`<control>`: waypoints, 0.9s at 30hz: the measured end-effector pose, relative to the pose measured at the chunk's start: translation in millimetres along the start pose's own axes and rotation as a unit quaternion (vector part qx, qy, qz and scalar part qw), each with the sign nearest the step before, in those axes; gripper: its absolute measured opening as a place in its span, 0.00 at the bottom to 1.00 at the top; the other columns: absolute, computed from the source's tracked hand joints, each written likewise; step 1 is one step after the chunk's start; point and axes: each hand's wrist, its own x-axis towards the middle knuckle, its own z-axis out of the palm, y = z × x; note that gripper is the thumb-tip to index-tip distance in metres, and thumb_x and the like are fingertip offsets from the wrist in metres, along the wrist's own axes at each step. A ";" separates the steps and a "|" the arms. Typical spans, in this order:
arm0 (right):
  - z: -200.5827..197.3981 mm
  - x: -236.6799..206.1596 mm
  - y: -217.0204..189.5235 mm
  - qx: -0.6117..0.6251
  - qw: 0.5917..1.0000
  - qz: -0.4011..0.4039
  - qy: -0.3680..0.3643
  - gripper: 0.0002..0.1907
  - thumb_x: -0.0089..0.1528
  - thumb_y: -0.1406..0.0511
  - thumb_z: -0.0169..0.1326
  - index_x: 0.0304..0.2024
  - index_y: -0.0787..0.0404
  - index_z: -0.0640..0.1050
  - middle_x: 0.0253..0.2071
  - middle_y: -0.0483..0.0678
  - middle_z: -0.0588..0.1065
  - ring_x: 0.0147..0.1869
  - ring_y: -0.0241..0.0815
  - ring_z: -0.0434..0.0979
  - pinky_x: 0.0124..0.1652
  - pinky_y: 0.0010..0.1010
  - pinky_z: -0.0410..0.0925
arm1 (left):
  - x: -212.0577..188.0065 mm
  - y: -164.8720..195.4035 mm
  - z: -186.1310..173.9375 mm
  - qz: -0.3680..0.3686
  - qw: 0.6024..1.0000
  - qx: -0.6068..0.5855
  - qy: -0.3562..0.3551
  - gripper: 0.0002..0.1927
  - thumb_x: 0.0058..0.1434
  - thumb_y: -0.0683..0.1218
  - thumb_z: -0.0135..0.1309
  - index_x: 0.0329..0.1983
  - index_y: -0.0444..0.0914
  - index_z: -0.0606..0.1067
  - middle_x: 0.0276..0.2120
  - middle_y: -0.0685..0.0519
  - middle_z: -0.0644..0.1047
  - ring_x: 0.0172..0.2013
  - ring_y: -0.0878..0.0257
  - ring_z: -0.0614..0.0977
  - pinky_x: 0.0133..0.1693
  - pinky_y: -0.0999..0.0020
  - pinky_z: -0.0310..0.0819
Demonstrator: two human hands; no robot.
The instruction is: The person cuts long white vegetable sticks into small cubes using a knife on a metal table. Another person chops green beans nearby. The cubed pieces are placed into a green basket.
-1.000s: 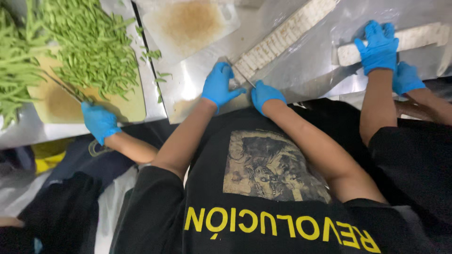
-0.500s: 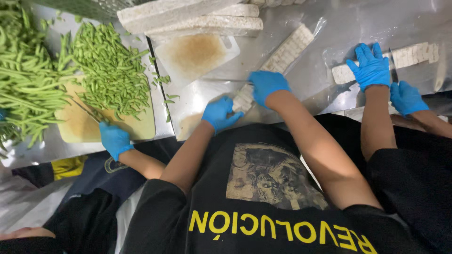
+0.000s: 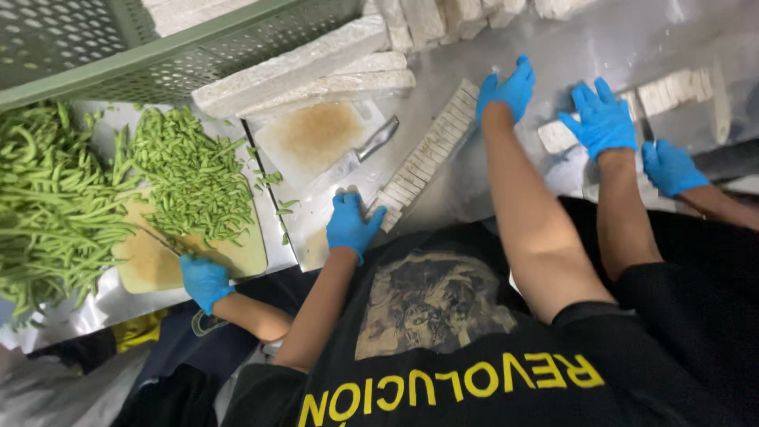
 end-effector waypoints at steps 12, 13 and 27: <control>0.1 13.3 26.7 0.240 0.905 0.146 -0.318 0.15 0.66 0.61 0.51 0.49 0.64 0.78 0.50 0.59 0.78 0.55 0.60 0.76 0.55 0.45 0.68 | 21.5 -20.2 1.6 -0.128 0.929 -0.141 -0.316 0.33 0.55 0.65 0.64 0.49 0.33 0.80 0.44 0.42 0.82 0.46 0.55 0.83 0.49 0.62 0.74; -4.6 12.1 29.3 0.333 0.874 0.174 -0.309 0.14 0.64 0.62 0.52 0.49 0.64 0.77 0.50 0.57 0.79 0.56 0.58 0.76 0.56 0.44 0.68 | 16.0 -19.2 3.1 -0.161 0.909 -0.263 -0.279 0.28 0.57 0.60 0.64 0.49 0.33 0.80 0.43 0.44 0.82 0.44 0.57 0.82 0.46 0.63 0.75; -94.5 101.9 47.0 0.705 0.545 0.314 -0.328 0.14 0.75 0.58 0.45 0.51 0.64 0.72 0.56 0.62 0.72 0.62 0.63 0.73 0.65 0.63 0.65 | 50.3 -4.9 -11.0 -0.079 0.718 -0.691 0.018 0.14 0.72 0.34 0.64 0.37 0.38 0.69 0.38 0.60 0.72 0.40 0.69 0.74 0.45 0.70 0.71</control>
